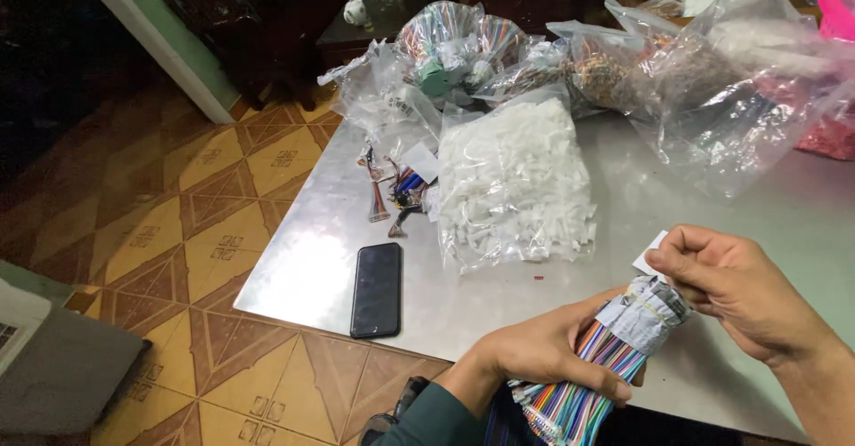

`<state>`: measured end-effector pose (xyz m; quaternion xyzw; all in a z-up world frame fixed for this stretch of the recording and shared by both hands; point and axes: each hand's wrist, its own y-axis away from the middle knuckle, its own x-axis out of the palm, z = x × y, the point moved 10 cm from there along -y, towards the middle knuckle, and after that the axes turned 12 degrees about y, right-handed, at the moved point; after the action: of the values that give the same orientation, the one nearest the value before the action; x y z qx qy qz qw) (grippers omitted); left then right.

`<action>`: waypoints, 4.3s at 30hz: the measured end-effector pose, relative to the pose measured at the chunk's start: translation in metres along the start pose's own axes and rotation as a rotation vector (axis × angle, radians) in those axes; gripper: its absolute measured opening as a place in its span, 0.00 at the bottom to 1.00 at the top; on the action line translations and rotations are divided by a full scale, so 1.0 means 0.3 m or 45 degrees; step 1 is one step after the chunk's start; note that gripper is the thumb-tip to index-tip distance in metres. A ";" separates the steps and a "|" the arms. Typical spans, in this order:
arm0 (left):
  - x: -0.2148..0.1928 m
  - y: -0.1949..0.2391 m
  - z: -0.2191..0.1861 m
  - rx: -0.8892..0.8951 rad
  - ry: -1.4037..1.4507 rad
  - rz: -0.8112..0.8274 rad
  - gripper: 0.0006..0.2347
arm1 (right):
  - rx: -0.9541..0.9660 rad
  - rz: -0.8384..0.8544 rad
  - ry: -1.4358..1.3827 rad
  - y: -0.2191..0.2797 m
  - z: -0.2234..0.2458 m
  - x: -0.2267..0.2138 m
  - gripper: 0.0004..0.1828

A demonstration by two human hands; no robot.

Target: The person sits at a table and assembles flat ribbon cables by inserting them into white plastic connectors. They gather the finished cables into a bundle, secure them with a rubber band, and place them into a plastic bag. The person also handles a smartphone on the table during the process.

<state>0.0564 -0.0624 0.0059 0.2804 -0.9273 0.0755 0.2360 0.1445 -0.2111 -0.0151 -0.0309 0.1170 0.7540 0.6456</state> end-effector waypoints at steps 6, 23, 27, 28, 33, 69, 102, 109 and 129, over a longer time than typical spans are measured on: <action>-0.037 -0.006 0.044 0.072 -0.017 0.064 0.34 | -0.021 -0.162 0.010 -0.068 -0.090 -0.072 0.11; -0.145 -0.022 0.013 0.075 0.492 -0.313 0.23 | -0.262 0.305 -0.218 0.036 0.120 -0.002 0.11; -0.144 -0.015 0.015 0.020 0.448 -0.384 0.21 | -0.369 0.247 -0.120 0.066 0.193 0.018 0.14; -0.144 -0.013 0.026 0.016 0.448 -0.380 0.21 | -0.368 0.242 -0.121 0.074 0.206 0.020 0.14; -0.045 -0.017 0.019 -0.056 0.167 -0.058 0.36 | -0.336 0.549 -0.831 0.118 0.273 0.073 0.11; -0.151 -0.020 0.043 0.022 0.367 -0.358 0.28 | -0.288 -0.246 0.397 0.060 0.160 0.051 0.45; -0.078 -0.022 0.017 -0.005 0.196 -0.098 0.50 | -1.364 -0.626 1.258 0.263 0.341 0.183 0.06; -0.038 -0.013 -0.012 0.040 0.201 -0.085 0.54 | -0.739 -0.761 0.890 0.145 0.232 -0.009 0.06; -0.071 -0.033 -0.076 0.267 -0.019 -0.157 0.35 | -0.626 -0.336 1.441 0.008 0.064 0.038 0.44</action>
<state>0.0865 -0.0539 0.0158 0.3605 -0.8971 0.1554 0.2028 0.1421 -0.1963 0.0016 -0.5866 0.2589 0.5397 0.5454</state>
